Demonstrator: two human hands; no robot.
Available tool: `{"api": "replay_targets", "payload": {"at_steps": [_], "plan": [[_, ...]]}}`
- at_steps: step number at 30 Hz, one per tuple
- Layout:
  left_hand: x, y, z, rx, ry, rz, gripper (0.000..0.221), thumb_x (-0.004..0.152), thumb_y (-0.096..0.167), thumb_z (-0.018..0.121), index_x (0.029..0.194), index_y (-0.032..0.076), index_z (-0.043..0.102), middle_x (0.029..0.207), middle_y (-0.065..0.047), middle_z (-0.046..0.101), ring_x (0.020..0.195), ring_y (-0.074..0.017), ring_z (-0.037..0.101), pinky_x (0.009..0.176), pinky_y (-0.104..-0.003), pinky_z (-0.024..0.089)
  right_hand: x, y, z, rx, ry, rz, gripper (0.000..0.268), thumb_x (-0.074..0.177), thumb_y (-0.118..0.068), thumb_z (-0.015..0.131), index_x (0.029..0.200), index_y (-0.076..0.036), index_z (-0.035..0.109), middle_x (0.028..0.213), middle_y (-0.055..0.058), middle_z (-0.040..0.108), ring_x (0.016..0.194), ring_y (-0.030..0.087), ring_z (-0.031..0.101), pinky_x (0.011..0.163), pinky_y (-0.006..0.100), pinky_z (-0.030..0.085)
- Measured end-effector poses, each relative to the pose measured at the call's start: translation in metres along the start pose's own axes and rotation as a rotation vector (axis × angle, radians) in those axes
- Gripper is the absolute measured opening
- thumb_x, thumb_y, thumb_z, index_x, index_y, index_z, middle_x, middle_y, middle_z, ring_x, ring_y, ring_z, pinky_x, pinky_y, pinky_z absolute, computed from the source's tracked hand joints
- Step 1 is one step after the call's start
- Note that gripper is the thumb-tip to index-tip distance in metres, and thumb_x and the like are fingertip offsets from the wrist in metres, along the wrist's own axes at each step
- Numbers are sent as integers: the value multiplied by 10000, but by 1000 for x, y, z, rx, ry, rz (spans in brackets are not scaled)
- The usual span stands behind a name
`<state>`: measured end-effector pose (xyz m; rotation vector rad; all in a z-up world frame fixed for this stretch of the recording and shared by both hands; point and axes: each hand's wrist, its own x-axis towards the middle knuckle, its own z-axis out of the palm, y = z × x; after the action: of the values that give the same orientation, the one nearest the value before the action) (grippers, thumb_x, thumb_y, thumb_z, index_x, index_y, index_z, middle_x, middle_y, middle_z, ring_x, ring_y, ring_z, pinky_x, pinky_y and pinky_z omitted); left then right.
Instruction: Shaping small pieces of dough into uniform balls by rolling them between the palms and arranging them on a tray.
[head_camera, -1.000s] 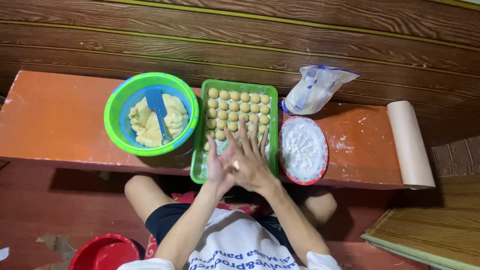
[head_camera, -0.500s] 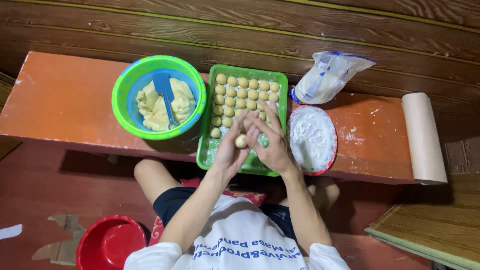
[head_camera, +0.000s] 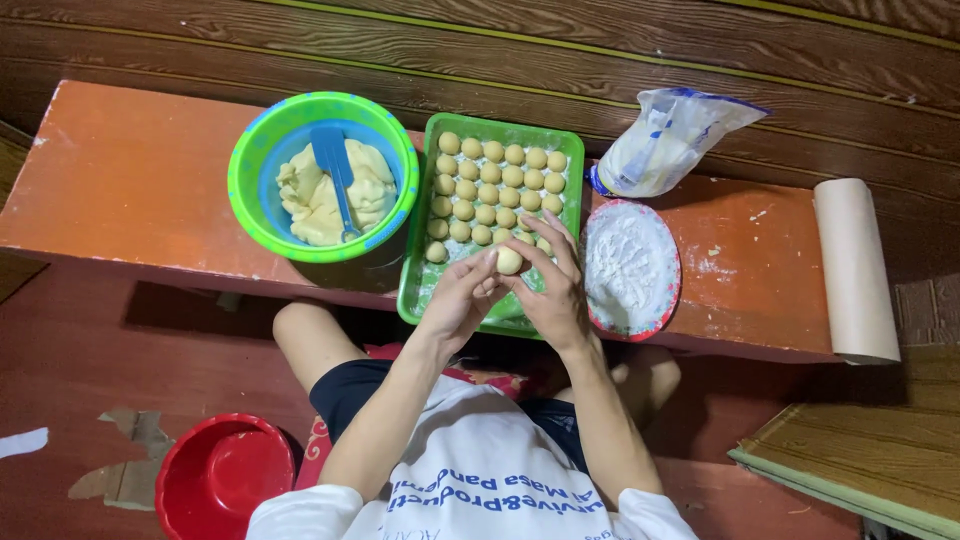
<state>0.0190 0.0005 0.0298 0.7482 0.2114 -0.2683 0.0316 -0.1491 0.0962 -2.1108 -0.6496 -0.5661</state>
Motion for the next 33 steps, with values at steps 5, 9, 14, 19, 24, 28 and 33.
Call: {"api": "replay_targets", "payload": {"at_steps": [5,9,14,19,24,28,33], "plan": [[-19,20,9,14,58,22,459,976,222,698,1360,-18,624,1130,-152,752,945,-165,748,924,-319,597,-5,6,8,152,-92,47,480,770,-265,896,1211,-148,746,1264,61,670,1287,416,582,1100,550,457],[-20,16,7,115,-6,79,456,931,98,747,1355,-20,628,1172,-135,730,935,-151,718,977,-354,579,-3,2,6,201,-83,27,468,776,-177,888,1213,-101,738,1194,101,706,1230,446,617,1042,588,480],[-26,28,3,294,2,124,487,881,73,798,1328,-38,640,1124,-158,735,942,-170,706,940,-379,598,-9,0,6,265,-90,11,531,787,-116,875,1285,-84,695,1194,101,734,1254,430,613,1056,584,476],[-15,13,-15,336,45,97,373,923,206,786,1208,-27,727,997,-135,770,898,-137,708,912,-364,600,-11,-4,11,299,-39,10,532,739,-78,903,1235,-55,712,1101,95,749,1170,393,672,1032,547,513],[-33,31,3,480,14,125,339,914,211,794,1179,3,753,934,-79,761,812,-96,662,857,-339,592,-15,-1,19,341,-29,-40,525,734,9,883,1228,-23,706,1098,119,731,1113,371,689,969,515,537],[-30,27,3,486,35,149,418,840,127,847,1218,5,717,925,-49,769,801,-56,680,833,-280,582,-19,0,20,321,-1,-23,509,753,42,865,1231,-37,712,1075,107,720,1070,341,687,945,501,538],[-25,20,-7,478,81,123,375,877,161,827,1212,20,734,967,-98,782,836,-95,701,858,-324,597,-19,-1,19,336,-44,18,501,758,35,858,1232,-52,723,1103,124,700,1055,336,672,905,464,549]]}}
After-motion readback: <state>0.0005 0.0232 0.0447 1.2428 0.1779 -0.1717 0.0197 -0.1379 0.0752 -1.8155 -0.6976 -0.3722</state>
